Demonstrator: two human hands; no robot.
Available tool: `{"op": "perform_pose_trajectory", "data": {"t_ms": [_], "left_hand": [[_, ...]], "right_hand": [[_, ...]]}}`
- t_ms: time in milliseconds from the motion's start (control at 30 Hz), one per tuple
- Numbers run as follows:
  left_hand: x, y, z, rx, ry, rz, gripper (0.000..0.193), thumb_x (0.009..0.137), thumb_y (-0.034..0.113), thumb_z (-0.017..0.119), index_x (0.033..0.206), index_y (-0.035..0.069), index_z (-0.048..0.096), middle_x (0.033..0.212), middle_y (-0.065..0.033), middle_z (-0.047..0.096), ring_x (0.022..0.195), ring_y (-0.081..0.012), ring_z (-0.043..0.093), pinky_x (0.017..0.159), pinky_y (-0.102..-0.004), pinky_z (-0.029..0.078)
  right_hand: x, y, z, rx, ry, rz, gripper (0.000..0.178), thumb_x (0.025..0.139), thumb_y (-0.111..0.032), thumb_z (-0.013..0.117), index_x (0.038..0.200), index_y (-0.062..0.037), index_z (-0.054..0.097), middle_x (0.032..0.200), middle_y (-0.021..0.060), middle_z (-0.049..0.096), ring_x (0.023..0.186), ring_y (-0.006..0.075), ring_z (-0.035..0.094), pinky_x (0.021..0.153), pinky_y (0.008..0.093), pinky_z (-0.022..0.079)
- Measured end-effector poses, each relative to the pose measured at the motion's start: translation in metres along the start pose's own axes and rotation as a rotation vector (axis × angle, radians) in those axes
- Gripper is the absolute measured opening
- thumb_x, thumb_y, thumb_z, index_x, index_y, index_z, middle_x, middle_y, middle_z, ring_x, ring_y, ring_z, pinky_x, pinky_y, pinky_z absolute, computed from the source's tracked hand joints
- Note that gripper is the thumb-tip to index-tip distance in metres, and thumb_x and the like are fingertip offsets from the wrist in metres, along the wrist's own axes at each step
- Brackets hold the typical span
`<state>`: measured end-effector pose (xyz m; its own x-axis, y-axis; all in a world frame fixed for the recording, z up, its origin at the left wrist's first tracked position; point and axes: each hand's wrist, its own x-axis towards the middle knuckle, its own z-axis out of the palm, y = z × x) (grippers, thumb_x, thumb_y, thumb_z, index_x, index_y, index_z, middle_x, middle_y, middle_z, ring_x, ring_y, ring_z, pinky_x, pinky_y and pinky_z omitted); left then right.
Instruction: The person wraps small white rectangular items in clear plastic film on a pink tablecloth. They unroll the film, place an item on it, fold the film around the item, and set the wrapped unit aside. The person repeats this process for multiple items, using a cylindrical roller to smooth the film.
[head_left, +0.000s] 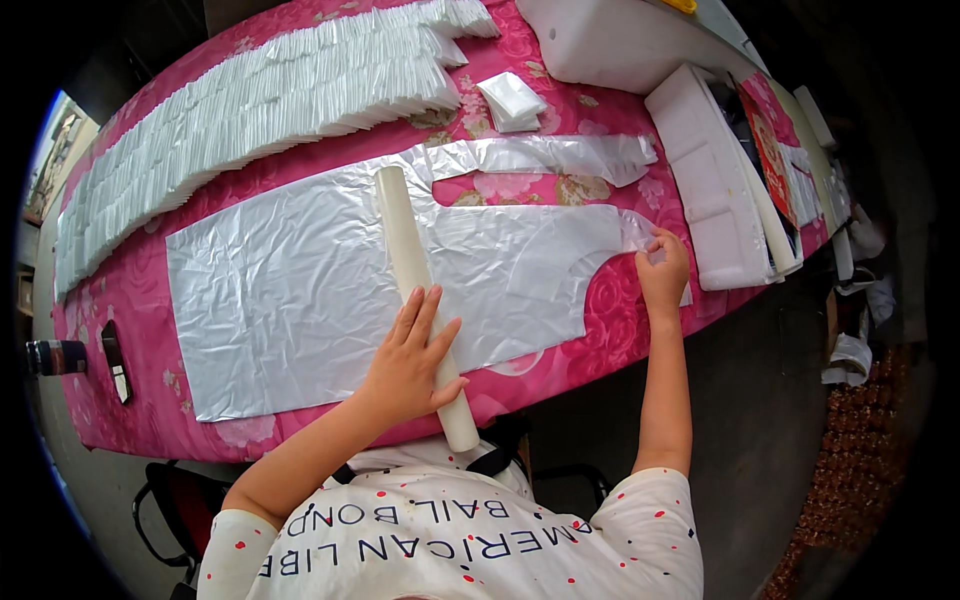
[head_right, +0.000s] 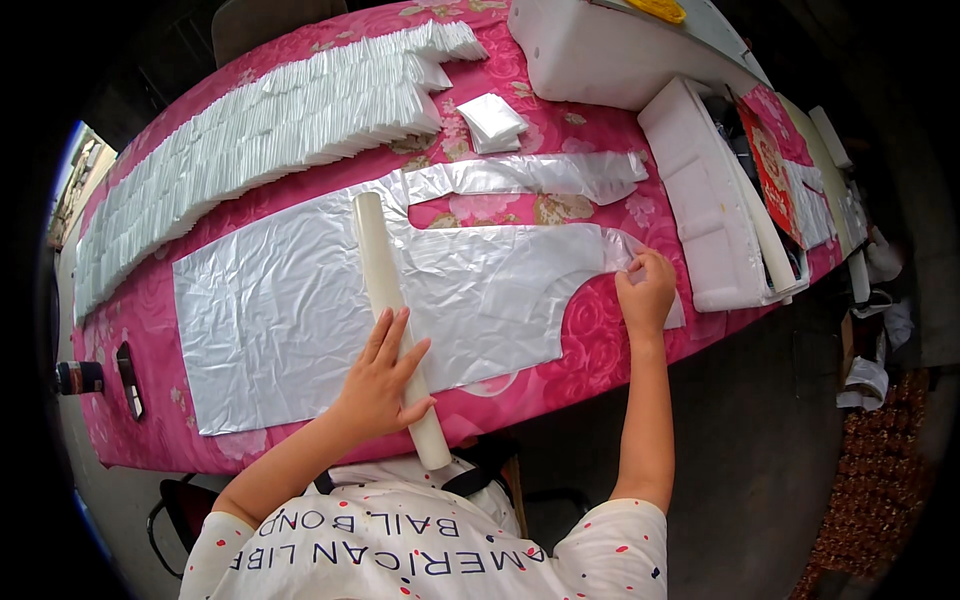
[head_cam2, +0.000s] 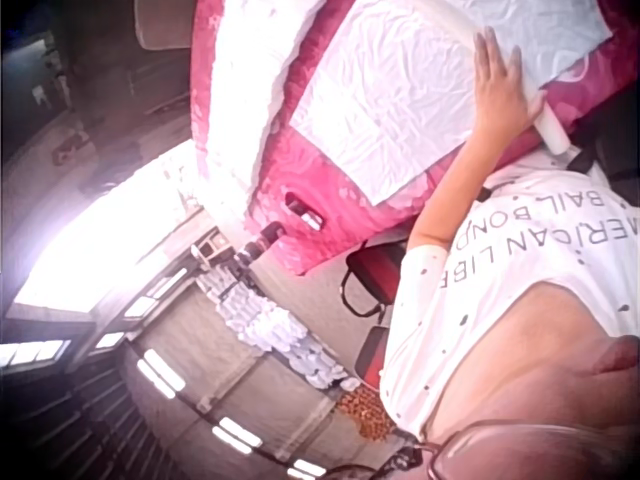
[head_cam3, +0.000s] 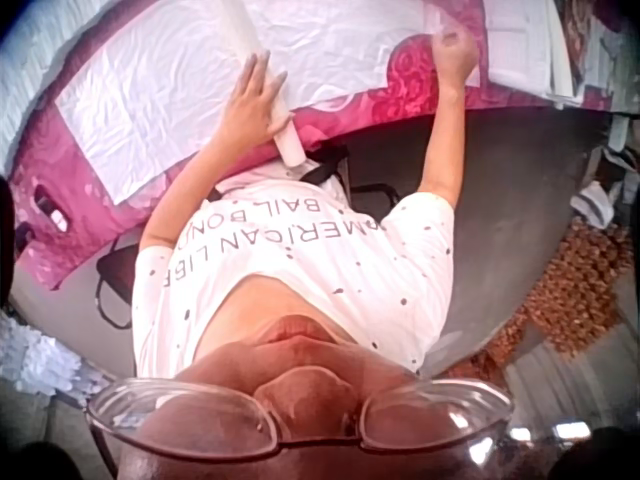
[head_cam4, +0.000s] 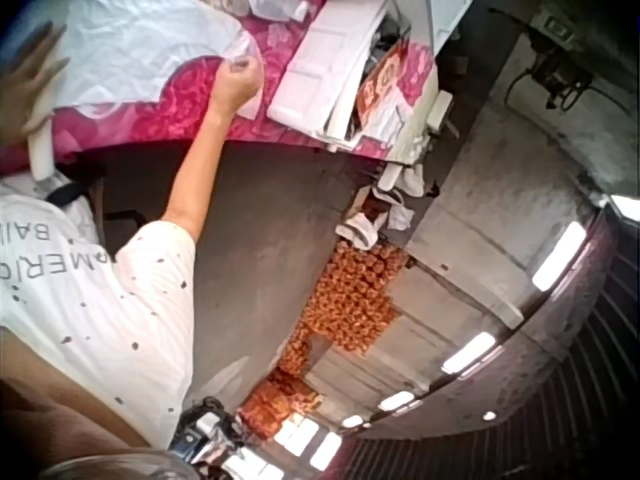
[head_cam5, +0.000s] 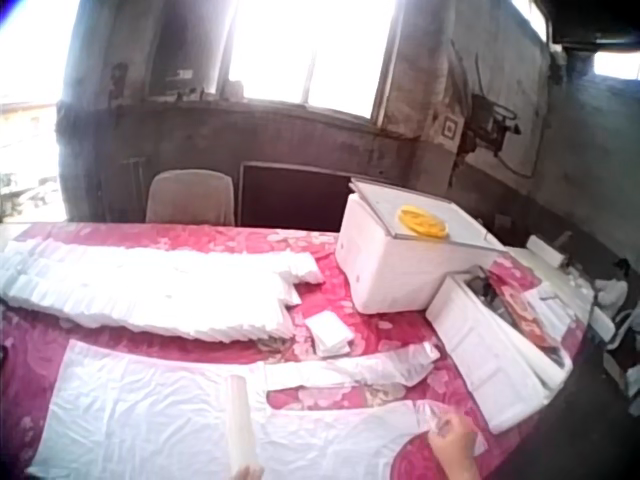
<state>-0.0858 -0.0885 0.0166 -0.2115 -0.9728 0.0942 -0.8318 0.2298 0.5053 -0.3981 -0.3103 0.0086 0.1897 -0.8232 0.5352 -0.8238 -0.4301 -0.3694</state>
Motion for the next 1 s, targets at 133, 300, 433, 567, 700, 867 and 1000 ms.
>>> {"op": "perform_pose_trajectory", "data": {"t_ms": [133, 300, 433, 567, 700, 867, 1000], "left_hand": [[0.001, 0.001, -0.003, -0.017, 0.013, 0.001, 0.065, 0.075, 0.038, 0.062, 0.127, 0.003, 0.045, 0.143, -0.0265, 0.02, 0.134, -0.0425, 0.017, 0.107, -0.0462, 0.025], [-0.009, 0.006, -0.012, -0.88, 0.123, -0.25, 0.059, 0.082, 0.028, 0.063, 0.13, 0.002, 0.041, 0.132, -0.023, 0.039, 0.123, -0.0316, 0.041, 0.1, -0.0403, 0.036], [-0.017, -0.022, -0.028, -1.451, -0.15, -0.703, 0.038, 0.085, 0.021, 0.062, 0.116, 0.001, 0.054, 0.102, -0.0146, 0.063, 0.094, -0.0215, 0.062, 0.079, -0.0322, 0.049], [-0.06, -0.081, -0.066, -1.331, -0.126, -0.829, 0.02, 0.085, 0.017, 0.061, 0.097, 0.001, 0.061, 0.083, -0.0109, 0.067, 0.076, -0.0172, 0.066, 0.064, -0.0285, 0.052], [-0.11, -0.139, -0.097, -1.112, -0.051, -0.983, 0.019, 0.083, 0.013, 0.06, 0.096, -0.001, 0.06, 0.084, -0.0104, 0.066, 0.074, -0.0167, 0.065, 0.065, -0.0286, 0.051], [-0.13, -0.173, -0.117, -0.985, -0.044, -0.949, 0.017, 0.08, 0.008, 0.058, 0.094, -0.002, 0.058, 0.083, -0.0098, 0.066, 0.072, -0.0157, 0.063, 0.064, -0.0263, 0.048], [-0.127, -0.18, -0.133, -0.934, -0.112, -1.005, 0.016, 0.077, 0.006, 0.058, 0.091, -0.002, 0.059, 0.08, -0.0082, 0.065, 0.07, -0.0131, 0.062, 0.062, -0.024, 0.047]], "right_hand": [[-0.005, -0.065, -0.017, 0.463, -0.258, 0.327, 0.019, 0.07, -0.004, 0.068, 0.076, -0.0032, 0.051, 0.075, 0.0021, 0.056, 0.066, 0.0111, 0.052, 0.06, 0.025, 0.043], [-0.061, -0.189, -0.015, 0.913, -0.753, 0.267, 0.029, 0.075, -0.005, 0.068, 0.1, -0.0017, 0.055, 0.085, 0.0015, 0.056, 0.073, 0.0069, 0.053, 0.064, 0.0221, 0.045], [-0.097, -0.25, -0.017, 0.943, -0.946, -0.155, 0.038, 0.075, -0.014, 0.069, 0.107, -0.0001, 0.055, 0.098, 0.0099, 0.059, 0.083, 0.0209, 0.059, 0.072, 0.031, 0.049], [-0.119, -0.261, -0.03, 0.769, -0.791, -0.214, 0.04, 0.076, -0.022, 0.068, 0.108, -0.0015, 0.056, 0.099, 0.0127, 0.058, 0.088, 0.0276, 0.057, 0.075, 0.0363, 0.047], [-0.129, -0.249, -0.04, 0.295, -0.709, -0.051, 0.045, 0.072, -0.034, 0.072, 0.098, -0.001, 0.056, 0.093, 0.0134, 0.058, 0.083, 0.0289, 0.056, 0.07, 0.0385, 0.047], [-0.147, -0.231, -0.031, 0.096, -1.158, 0.208, 0.047, 0.074, -0.045, 0.065, 0.082, 0.0006, 0.057, 0.077, 0.0187, 0.061, 0.071, 0.0351, 0.061, 0.064, 0.0425, 0.048], [-0.154, -0.222, -0.031, 0.198, -1.064, 0.248, 0.046, 0.076, -0.043, 0.062, 0.082, 0.0025, 0.059, 0.072, 0.0221, 0.062, 0.067, 0.0374, 0.062, 0.063, 0.0435, 0.049]]}}
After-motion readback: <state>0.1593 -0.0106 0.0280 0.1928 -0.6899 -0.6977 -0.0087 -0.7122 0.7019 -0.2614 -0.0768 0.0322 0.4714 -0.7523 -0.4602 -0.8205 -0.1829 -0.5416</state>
